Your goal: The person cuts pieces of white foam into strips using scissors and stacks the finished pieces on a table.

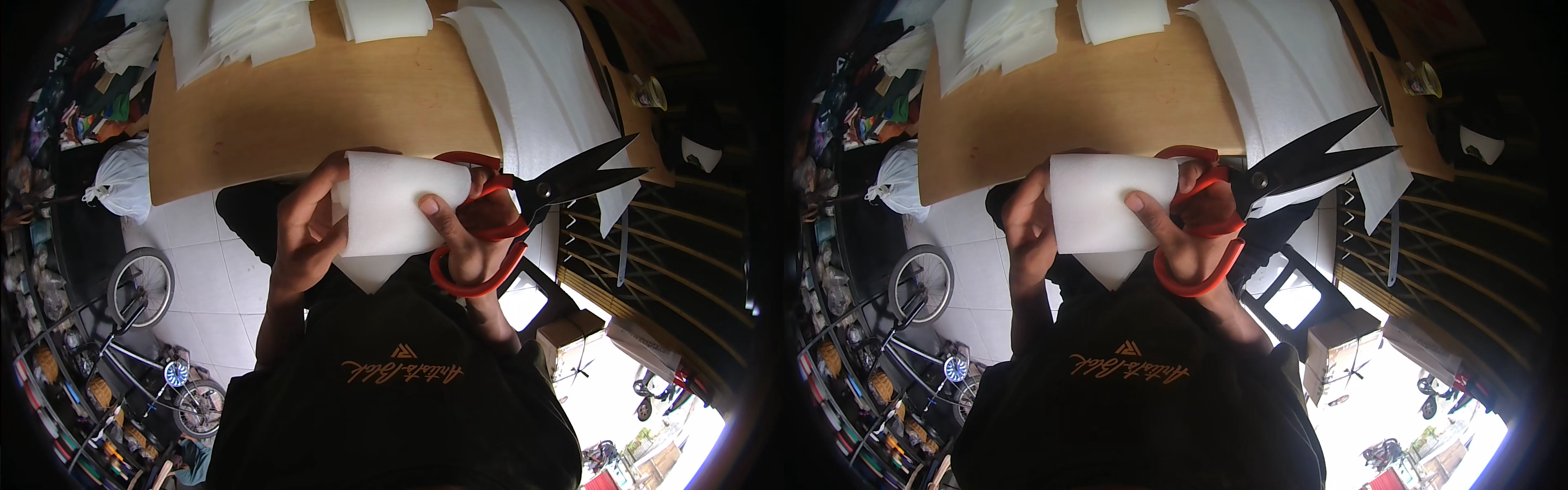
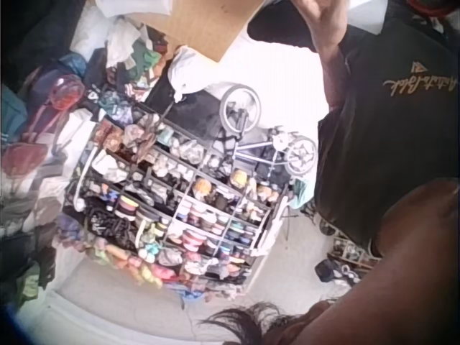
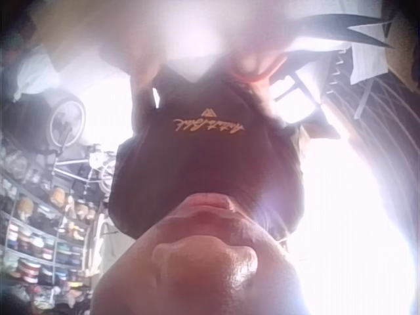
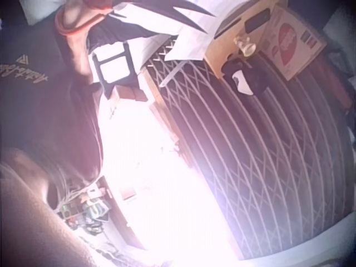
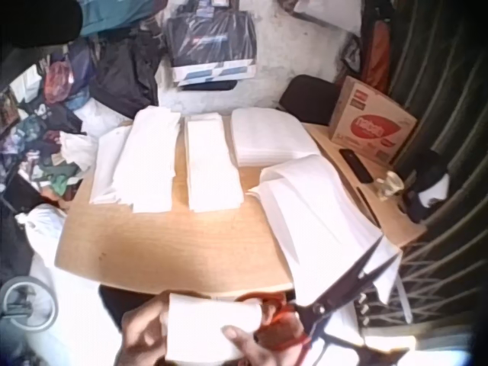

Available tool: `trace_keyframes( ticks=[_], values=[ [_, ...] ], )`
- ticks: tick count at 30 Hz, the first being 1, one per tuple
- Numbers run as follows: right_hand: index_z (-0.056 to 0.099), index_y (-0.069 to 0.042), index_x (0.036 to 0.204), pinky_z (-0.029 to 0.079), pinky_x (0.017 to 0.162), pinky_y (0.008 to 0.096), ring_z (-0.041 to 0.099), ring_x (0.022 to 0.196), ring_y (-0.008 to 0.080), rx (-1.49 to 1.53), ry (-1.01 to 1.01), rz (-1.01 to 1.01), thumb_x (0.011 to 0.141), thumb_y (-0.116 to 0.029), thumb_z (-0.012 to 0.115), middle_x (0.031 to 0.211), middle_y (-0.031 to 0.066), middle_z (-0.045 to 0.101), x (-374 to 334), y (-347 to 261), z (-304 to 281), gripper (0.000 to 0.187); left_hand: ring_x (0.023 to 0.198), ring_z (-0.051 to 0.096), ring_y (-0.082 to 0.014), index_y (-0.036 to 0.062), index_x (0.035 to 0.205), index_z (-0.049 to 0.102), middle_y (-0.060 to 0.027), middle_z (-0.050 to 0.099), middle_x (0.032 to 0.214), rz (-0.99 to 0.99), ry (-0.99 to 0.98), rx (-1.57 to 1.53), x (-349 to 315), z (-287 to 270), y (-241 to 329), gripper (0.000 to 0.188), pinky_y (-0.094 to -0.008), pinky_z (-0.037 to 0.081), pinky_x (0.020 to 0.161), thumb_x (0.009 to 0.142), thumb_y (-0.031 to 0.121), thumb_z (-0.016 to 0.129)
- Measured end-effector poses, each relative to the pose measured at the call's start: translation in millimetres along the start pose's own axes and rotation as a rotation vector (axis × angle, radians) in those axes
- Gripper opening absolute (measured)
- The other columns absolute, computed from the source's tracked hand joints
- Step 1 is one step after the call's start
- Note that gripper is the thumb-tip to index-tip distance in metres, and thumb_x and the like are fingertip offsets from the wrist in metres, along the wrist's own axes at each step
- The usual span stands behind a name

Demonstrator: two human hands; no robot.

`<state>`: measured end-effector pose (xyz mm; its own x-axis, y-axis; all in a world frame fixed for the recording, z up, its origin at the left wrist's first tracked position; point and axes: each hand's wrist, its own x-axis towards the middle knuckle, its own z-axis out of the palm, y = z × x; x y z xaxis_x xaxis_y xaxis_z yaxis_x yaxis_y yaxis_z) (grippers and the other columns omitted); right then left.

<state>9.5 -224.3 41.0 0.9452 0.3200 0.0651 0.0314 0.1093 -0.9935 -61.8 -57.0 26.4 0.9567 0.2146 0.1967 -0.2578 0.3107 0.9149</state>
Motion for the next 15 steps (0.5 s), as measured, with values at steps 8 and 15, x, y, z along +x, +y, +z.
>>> trace_keyframes(
  ticks=[8,15],
  values=[
    [0.042,-0.005,0.087,0.045,0.071,0.0258,0.056,0.077,0.0128,0.064,0.065,0.025,0.075,-0.004,0.079,0.083,0.0063,0.056,-4,2,6,0.039,0.095,0.063,-0.02,-0.0061,0.122,0.049,-0.0124,0.062,0.11,-0.093,0.001,0.295,2,10,7,0.077,-0.032,0.053,0.08,0.06,0.018,0.09],
    [0.046,-0.003,0.091,0.046,0.071,0.0285,0.057,0.077,0.0143,0.141,-0.05,0.126,0.084,-0.019,0.073,0.088,0.0103,0.06,-8,-10,-13,0.032,0.085,0.065,-0.0189,-0.005,0.105,0.059,-0.011,0.066,0.095,-0.078,0.159,0.153,2,-17,7,0.045,-0.0309,0.054,0.076,0.066,0.003,0.08]
  ],
)
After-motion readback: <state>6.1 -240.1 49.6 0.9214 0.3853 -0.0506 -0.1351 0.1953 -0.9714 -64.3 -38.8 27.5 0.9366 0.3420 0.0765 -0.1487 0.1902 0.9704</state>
